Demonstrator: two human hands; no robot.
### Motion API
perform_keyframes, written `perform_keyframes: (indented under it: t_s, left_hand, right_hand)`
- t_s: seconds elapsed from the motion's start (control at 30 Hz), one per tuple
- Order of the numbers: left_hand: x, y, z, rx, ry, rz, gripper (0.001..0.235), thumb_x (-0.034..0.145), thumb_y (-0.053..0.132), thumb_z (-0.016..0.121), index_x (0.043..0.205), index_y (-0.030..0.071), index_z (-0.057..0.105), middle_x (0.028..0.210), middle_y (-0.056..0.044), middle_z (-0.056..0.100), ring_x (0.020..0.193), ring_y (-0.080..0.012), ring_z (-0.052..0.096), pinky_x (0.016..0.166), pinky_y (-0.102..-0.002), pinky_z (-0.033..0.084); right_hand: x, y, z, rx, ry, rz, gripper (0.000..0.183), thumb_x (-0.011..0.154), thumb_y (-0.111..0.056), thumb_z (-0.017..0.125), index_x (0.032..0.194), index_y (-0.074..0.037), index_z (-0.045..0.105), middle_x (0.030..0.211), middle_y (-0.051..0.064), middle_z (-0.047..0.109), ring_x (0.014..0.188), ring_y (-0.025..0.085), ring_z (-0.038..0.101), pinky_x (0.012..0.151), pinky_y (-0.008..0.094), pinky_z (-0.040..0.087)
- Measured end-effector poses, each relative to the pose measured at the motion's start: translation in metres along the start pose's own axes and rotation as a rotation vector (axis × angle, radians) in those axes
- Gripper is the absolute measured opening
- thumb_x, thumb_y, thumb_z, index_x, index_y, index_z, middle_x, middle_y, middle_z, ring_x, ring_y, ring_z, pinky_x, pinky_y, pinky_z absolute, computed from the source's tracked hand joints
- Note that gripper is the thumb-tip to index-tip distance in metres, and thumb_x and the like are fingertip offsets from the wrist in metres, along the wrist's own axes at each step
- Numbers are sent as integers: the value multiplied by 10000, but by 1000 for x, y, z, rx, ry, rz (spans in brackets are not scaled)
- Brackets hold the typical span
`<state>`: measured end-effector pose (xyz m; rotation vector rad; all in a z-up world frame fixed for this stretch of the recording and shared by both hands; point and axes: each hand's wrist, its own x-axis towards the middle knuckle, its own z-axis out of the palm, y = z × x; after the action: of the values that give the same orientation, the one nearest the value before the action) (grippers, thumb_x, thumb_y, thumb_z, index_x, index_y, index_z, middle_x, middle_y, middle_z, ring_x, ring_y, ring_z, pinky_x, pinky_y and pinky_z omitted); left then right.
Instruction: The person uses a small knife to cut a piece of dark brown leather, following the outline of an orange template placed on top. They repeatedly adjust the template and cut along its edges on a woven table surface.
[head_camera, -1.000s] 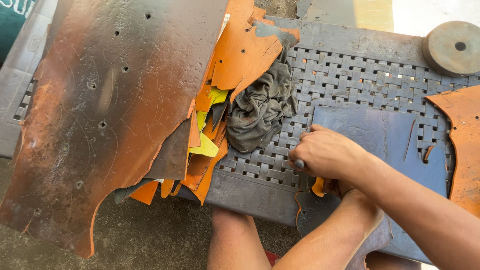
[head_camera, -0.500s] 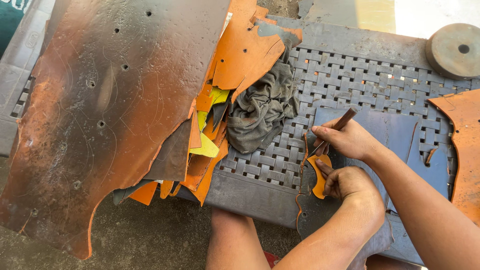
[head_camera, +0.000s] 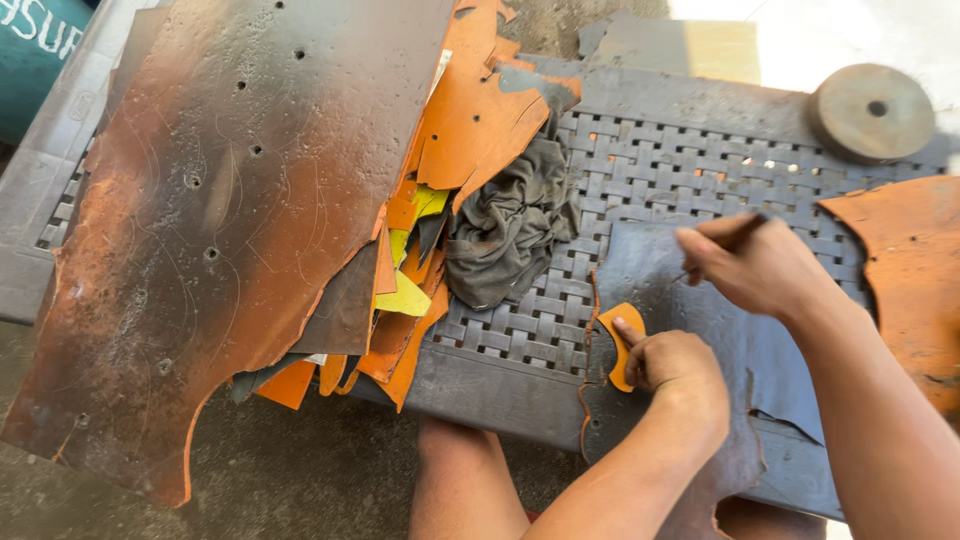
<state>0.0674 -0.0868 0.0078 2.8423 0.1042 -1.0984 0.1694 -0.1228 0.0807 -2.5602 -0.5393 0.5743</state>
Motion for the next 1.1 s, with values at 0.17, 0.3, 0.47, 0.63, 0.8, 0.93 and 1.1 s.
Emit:
perform_keyframes:
  t_s: [0.17,0.3,0.47,0.63,0.8,0.93,1.1]
  left_hand:
    - [-60,-26,53,-139,239,76,345,963,103,574,1242,-45,713,1591,-384,340,1233,-471,522,839,-496,554]
    - [-108,-54,121,-304,794,99,394,978,81,558,1333,-50,669,1558,-322,411,1181,-384,567,875,-476,486]
    - [-132,-79,140,-547,868,184,517,869,35,646,1385,27,614,1224,-213,589,1083,-365,562,923,-483,458]
    - [-127,-91,116,-454,744,263,708,827,-73,597,1522,36,516,1081,-168,584,1064,-336,553,983,-506,426]
    - [-116,-103,93,-297,991,218,668,792,45,659,1454,21,571,1421,-350,431,1311,-469,425,1069,-590,331]
    - [-128,-109,95,-508,795,211,534,874,306,750,1342,86,618,1571,-313,301,1443,-492,301,1158,-621,250]
    - [-109,-108,87,-415,725,217,628,891,451,730,1441,182,590,1615,-364,166,1456,-530,207,1143,-691,149]
  right_hand:
    - [-95,52,15,280,243,54,407,1013,-341,598,889,-11,803,825,107,798,766,192,729,726,346,568]
    - [-152,95,70,514,300,119,346,1023,-270,627,913,19,781,815,107,798,799,190,742,767,316,566]
    - [-177,97,126,682,542,5,230,973,-176,689,1125,-12,741,1068,108,768,947,161,679,863,276,526]
    - [-179,85,139,608,670,-115,207,998,-147,652,1154,-19,697,1246,120,732,1147,193,690,998,307,515]
    - [-181,82,139,517,704,-134,183,1036,-137,618,1171,-38,692,1259,114,734,1163,242,705,1006,318,523]
    - [-185,79,132,420,616,-186,234,960,-212,647,1148,-91,716,1287,93,720,1253,255,654,1072,395,464]
    - [-183,62,134,-63,472,-326,460,733,-417,769,1108,-152,738,1319,75,664,1372,293,474,1162,662,127]
